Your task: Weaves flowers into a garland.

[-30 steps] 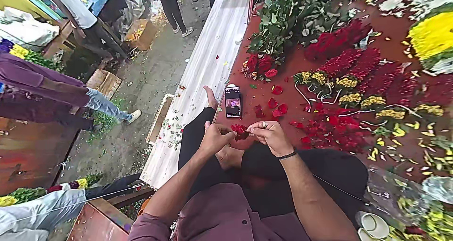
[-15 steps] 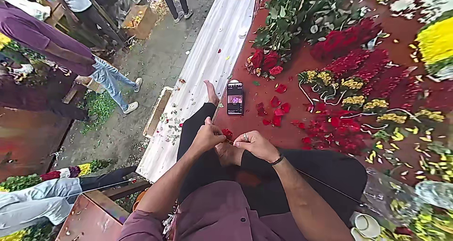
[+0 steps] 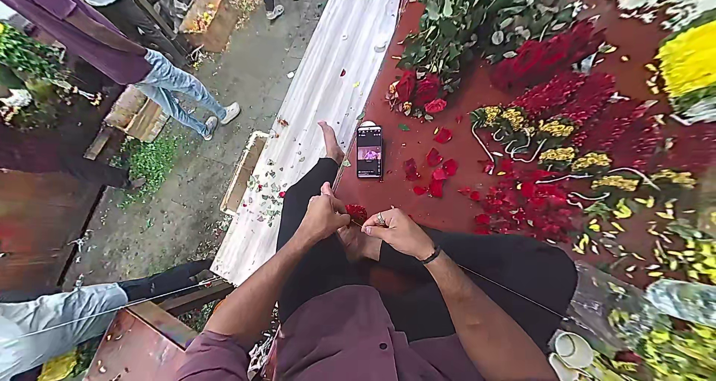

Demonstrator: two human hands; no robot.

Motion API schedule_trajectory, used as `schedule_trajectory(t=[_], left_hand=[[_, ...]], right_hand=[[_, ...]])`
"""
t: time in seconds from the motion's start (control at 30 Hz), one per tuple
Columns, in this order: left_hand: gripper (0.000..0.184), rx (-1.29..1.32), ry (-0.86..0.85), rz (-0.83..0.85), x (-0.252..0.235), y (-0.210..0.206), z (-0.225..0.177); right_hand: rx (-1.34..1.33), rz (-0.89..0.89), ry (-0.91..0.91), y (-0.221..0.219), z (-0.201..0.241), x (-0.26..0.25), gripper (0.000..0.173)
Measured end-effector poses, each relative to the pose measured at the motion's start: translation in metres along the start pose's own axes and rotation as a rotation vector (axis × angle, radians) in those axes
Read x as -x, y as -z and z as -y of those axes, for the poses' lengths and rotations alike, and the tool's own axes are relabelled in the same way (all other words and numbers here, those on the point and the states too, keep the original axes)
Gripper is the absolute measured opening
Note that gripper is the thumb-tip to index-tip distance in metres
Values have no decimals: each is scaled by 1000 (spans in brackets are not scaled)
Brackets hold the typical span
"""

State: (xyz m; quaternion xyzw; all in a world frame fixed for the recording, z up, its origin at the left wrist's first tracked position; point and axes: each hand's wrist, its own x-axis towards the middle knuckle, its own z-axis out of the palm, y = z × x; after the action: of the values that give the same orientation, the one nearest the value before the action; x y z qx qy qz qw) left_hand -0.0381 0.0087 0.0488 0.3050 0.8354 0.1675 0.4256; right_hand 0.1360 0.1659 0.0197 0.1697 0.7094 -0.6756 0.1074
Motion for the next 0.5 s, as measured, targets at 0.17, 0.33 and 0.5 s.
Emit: schedule_trajectory(t=[0.17, 0.33, 0.5], left_hand=[[19, 83, 72, 49, -6, -5, 6], [23, 202, 46, 74, -3, 1, 9], [18, 176, 43, 19, 7, 3, 2]], right_hand=[[30, 19, -29, -4, 1, 0, 18], [-12, -12, 22, 8, 1, 4, 16], [72, -5, 24, 13, 8, 12, 17]])
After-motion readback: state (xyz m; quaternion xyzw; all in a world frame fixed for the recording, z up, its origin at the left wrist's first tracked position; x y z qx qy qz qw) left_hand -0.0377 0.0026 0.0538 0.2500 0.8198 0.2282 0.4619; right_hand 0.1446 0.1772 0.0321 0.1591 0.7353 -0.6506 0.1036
